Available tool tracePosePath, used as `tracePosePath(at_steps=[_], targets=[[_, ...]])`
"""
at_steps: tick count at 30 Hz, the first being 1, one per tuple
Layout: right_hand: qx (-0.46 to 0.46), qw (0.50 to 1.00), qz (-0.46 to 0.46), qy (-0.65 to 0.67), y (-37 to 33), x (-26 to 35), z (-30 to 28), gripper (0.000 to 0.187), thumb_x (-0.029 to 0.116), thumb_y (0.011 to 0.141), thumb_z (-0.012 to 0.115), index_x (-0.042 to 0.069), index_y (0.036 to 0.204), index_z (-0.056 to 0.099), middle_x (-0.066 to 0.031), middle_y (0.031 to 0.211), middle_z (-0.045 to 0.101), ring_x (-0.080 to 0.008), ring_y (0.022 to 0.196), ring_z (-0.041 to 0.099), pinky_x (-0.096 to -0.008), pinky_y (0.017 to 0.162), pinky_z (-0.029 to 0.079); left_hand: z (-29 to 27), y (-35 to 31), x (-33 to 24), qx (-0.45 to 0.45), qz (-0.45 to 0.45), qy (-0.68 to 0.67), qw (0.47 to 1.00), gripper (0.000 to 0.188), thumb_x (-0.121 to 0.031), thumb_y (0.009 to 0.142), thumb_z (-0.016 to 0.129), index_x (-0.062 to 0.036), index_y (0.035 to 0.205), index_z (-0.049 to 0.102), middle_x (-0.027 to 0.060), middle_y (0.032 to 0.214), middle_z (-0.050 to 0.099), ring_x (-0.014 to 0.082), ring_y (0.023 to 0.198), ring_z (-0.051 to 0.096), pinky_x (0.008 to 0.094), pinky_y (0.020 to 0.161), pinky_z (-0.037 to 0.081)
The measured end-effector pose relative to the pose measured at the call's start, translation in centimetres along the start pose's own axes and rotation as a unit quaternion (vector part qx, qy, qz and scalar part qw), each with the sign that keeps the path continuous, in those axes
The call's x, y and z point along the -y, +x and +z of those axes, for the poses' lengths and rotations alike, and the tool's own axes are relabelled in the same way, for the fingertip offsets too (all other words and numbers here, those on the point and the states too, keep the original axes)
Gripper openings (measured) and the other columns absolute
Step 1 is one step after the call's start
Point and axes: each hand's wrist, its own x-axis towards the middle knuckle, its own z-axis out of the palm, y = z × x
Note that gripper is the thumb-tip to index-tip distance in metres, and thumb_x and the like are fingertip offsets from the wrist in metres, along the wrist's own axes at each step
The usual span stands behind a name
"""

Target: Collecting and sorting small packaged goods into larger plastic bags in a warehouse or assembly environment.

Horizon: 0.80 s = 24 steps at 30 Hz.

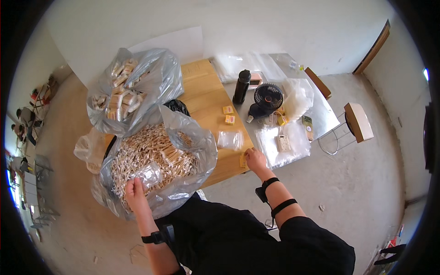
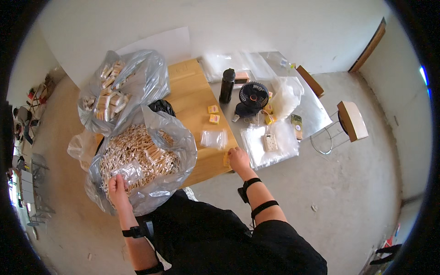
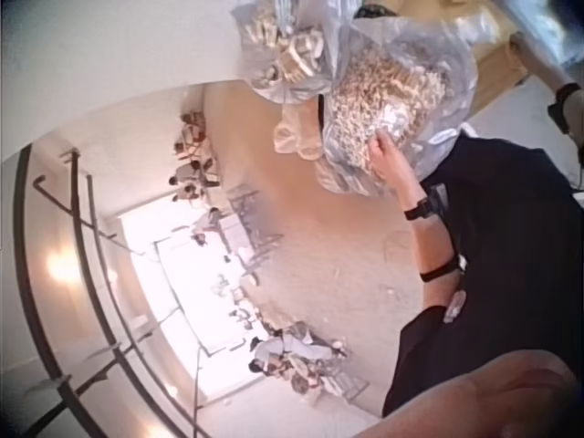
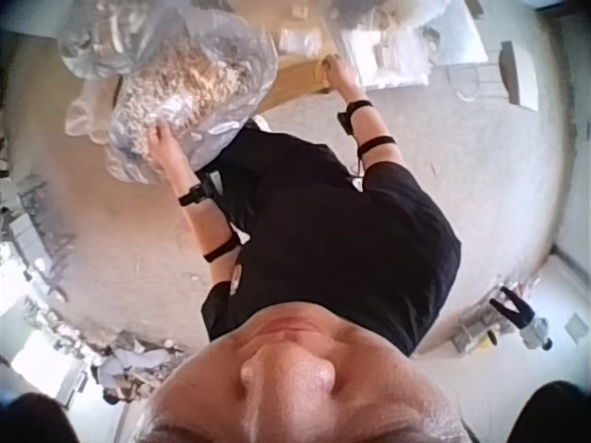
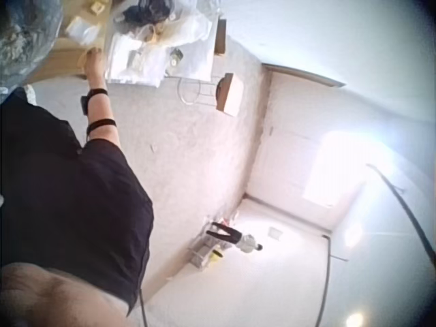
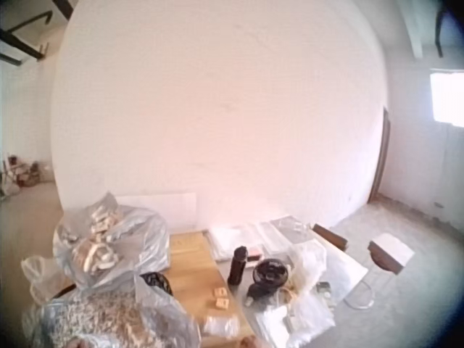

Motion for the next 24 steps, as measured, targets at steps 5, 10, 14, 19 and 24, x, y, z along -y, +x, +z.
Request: tracePosePath(at_steps=[5,10,14,19,24], targets=[[-0.011,0.994,-0.007,0.111,-0.3,6.4,-4.6,0.021,0.014,0.078,0.061,0.006,0.098,0.057,-0.0118,0.092,0.060,-0.0271,0.084,0.058,-0.0354,0.074,0.046,3.5,-2.0,-2.2,0.055,-0.022,-0.013,0.998,0.018,-0.019,0.090,0.054,-0.0025,0.084,0.059,-0.0019,0.066,0.051,0.0055,0.060,0.044,0.0209,0.055,0.036],[0.184,0.734,-0.003,0.653,-2.5,13.6,-6.6,0.029,0.011,0.085,0.060,0.004,0.111,0.048,-0.0039,0.087,0.056,-0.0130,0.080,0.054,-0.0256,0.072,0.044,9.1,-4.5,-4.2,0.208,-0.030,-0.023,0.977,0.019,-0.020,0.089,0.056,-0.0018,0.085,0.060,-0.0004,0.070,0.056,0.0051,0.061,0.048,0.0197,0.056,0.039],[0.217,0.714,0.008,0.666,-2.1,14.2,-6.7,0.032,0.003,0.084,0.058,0.003,0.113,0.044,-0.0038,0.078,0.057,-0.0109,0.070,0.055,-0.0227,0.062,0.044,9.7,-4.8,-2.8,0.254,-0.064,0.006,0.965,0.019,-0.020,0.089,0.055,-0.0021,0.087,0.060,0.0000,0.072,0.058,0.0062,0.065,0.051,0.0207,0.059,0.040],[0.003,0.848,0.150,0.508,4.0,6.0,-3.6,0.033,-0.001,0.078,0.058,0.001,0.108,0.044,-0.0064,0.069,0.058,-0.0120,0.056,0.056,-0.0224,0.049,0.044,5.6,-1.5,0.2,0.146,0.084,0.233,0.958,0.017,-0.015,0.084,0.059,0.0000,0.091,0.059,0.0121,0.084,0.062,0.0239,0.074,0.059,0.0331,0.066,0.047],[-0.006,0.932,0.166,0.323,7.4,2.9,-0.6,0.035,0.004,0.075,0.062,0.001,0.106,0.045,-0.0098,0.070,0.059,-0.0190,0.061,0.060,-0.0289,0.055,0.048,2.2,0.1,1.7,0.127,0.150,0.382,0.903,0.025,-0.012,0.079,0.061,-0.0004,0.100,0.055,0.0170,0.099,0.058,0.0347,0.094,0.052,0.0417,0.081,0.042]])
